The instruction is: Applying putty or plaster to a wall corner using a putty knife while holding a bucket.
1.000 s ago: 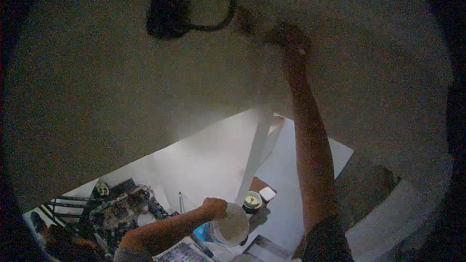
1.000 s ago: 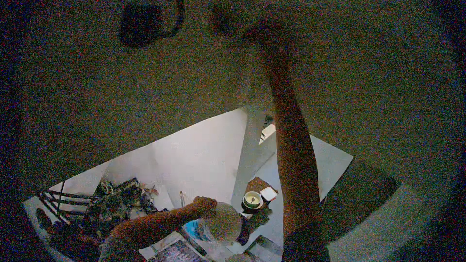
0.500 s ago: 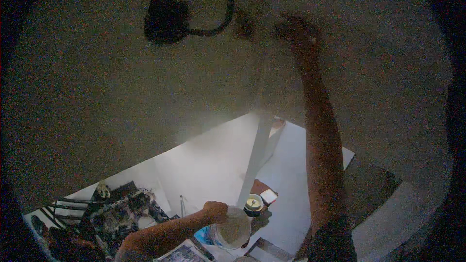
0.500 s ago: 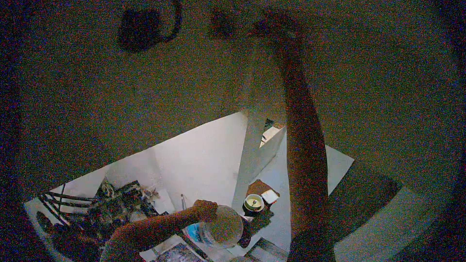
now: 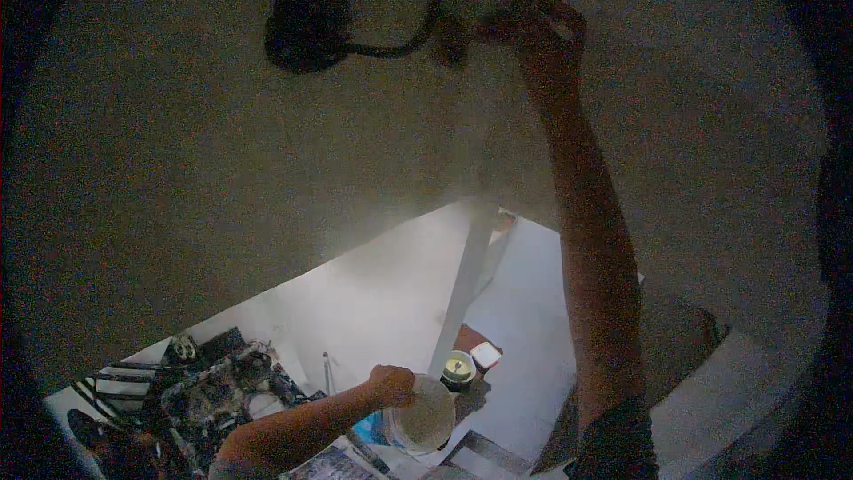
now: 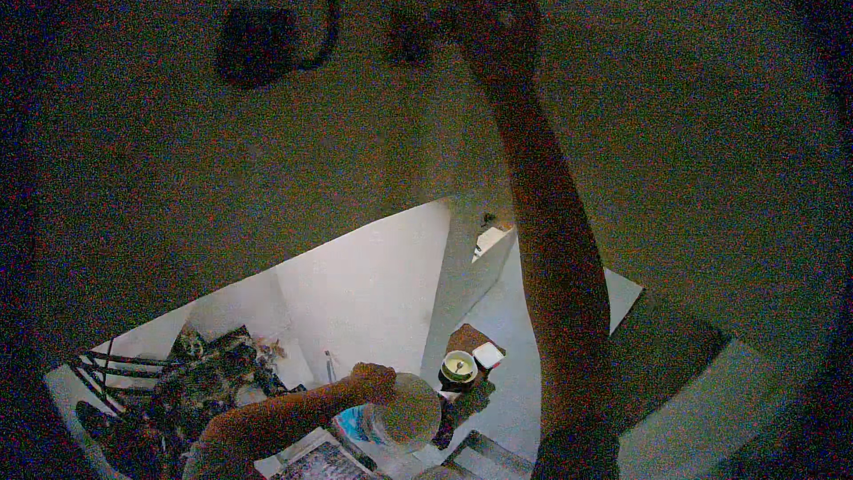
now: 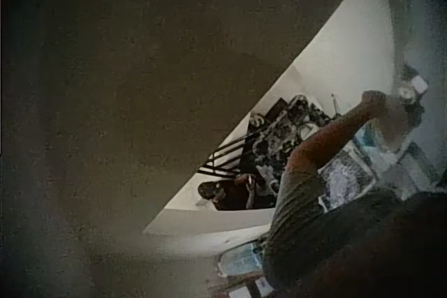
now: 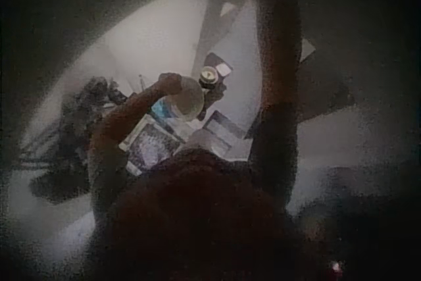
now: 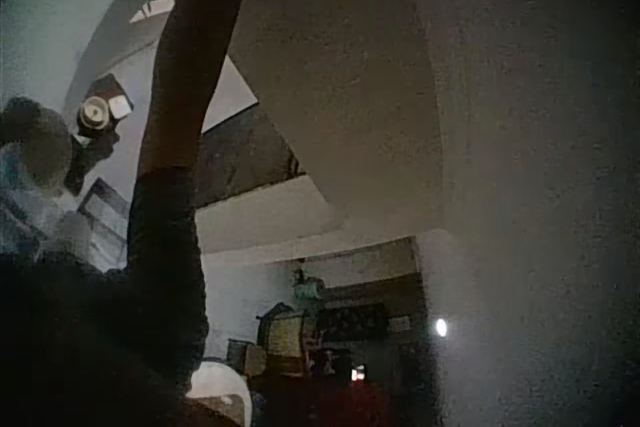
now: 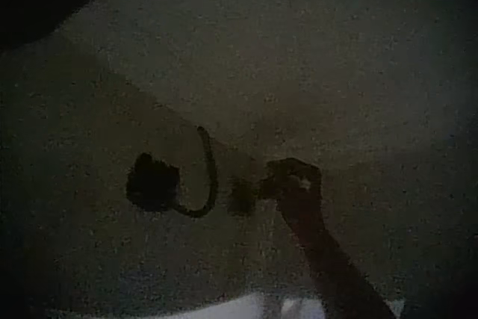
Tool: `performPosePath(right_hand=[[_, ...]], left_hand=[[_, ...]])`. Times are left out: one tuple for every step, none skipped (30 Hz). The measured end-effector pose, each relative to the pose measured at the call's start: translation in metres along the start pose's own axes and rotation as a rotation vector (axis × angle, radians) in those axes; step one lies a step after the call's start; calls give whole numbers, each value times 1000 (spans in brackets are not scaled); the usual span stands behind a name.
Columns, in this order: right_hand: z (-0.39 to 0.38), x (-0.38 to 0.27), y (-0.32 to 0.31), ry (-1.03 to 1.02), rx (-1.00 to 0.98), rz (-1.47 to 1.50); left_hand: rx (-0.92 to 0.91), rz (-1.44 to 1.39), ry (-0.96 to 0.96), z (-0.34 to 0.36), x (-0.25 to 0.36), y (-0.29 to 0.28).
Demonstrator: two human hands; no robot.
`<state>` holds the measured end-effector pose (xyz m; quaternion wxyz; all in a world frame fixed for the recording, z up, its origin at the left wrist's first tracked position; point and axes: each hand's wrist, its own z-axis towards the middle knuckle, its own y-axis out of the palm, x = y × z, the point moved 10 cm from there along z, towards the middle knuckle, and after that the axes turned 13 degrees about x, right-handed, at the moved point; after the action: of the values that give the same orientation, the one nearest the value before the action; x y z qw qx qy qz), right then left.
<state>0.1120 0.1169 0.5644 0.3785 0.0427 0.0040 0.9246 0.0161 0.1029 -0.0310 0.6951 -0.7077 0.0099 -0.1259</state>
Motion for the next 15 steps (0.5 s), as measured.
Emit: performPosePath(right_hand=[[-2, -3, -7, 6, 6, -3], [-4, -1, -15, 42, 2, -190], [-2, -5, -18, 65, -12, -379], [0, -9, -19, 59, -13, -385], [-2, -16, -21, 27, -16, -500], [-11, -13, -14, 6, -24, -588], [-26, -20, -12, -21, -27, -700], [-31, -27, -17, -48, -29, -815], [-39, -34, -20, -78, -30, -928], [-48, -38, -23, -105, -31, -1039], [-56, -42, -27, -133, -31, -1153], [-78, -61, -31, -164, -33, -1271], [-93, -70, -38, -185, -36, -1385], [-97, -73, -47, -205, -38, -1499], [-135, -98, -71, 292, 501, -990]], left_hand=[[-29, -10, 11, 1, 0, 3], [-38, -11, 11, 2, -1, 8], [0, -24, 15, 1, 1, 7], [37, -37, 20, 0, 2, 5], [38, -33, 27, 0, 2, 4], [75, -36, 36, -4, 0, 3], [108, -33, 70, -4, 3, 1], [104, -31, 76, -4, 4, 1], [64, 8, 89, -1, 5, 2], [22, 45, 100, 2, 4, 6], [18, 50, 104, 8, 2, 8], [-24, 73, 66, 14, -4, 12], [-72, 92, 22, 13, -5, 16], [-82, 95, 25, 11, -2, 14], [-41, 36, -6, 3, -3, -1]])
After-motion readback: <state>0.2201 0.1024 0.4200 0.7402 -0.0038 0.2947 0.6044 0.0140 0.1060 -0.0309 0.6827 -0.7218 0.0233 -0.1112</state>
